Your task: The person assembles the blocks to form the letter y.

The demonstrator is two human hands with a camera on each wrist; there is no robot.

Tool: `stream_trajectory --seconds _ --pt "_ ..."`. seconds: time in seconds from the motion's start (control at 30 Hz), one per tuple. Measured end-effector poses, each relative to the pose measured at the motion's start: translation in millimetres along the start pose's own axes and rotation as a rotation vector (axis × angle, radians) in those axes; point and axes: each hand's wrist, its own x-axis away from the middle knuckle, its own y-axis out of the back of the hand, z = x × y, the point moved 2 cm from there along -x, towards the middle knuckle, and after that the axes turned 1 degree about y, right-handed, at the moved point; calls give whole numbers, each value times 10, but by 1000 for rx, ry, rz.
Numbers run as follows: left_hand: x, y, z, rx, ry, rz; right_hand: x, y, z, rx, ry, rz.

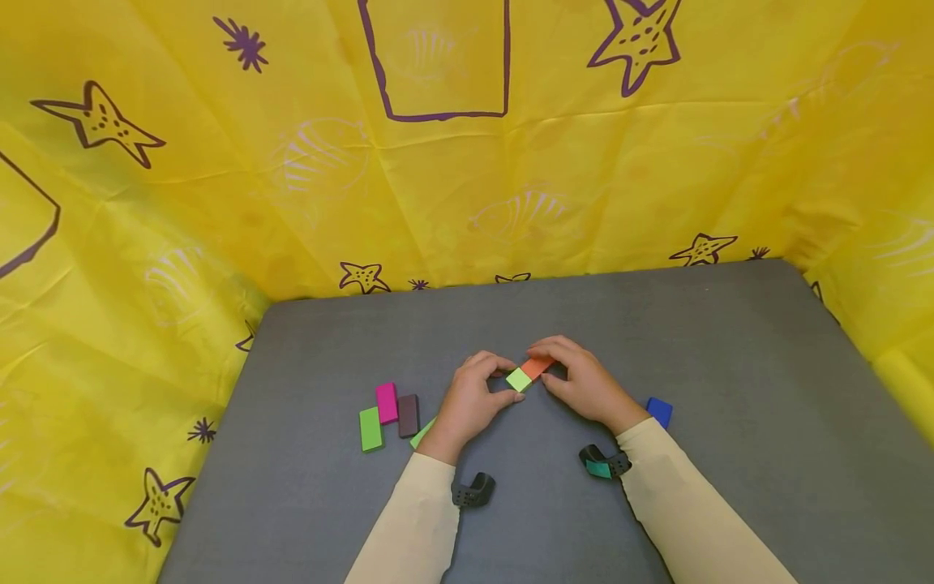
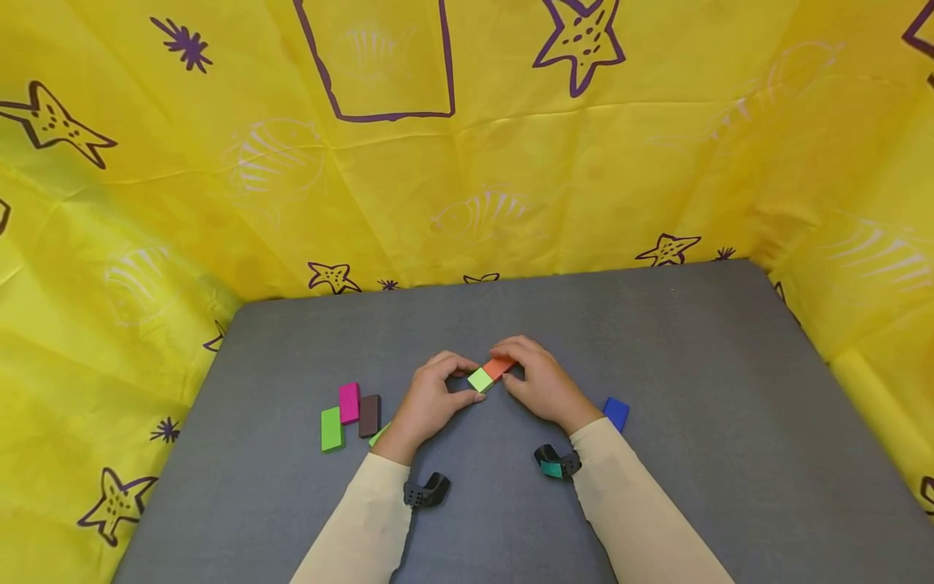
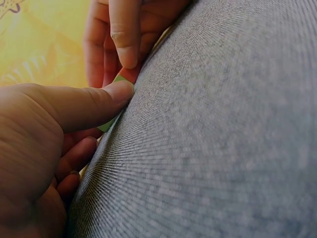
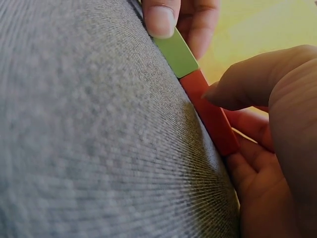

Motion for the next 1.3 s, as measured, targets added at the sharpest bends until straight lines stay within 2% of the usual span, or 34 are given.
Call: stream_trajectory --seconds 0.7,1.03,1.3 --pt "2 -9 -4 -26 -25 2 -7 1 9 -17 -2 -3" --pt "7 -5 -34 -29 -56 -12 -4 13 13 -24 -9 3" --pt "17 -3 -32 -33 -45 -3 8 6 -1 -25 4 4"
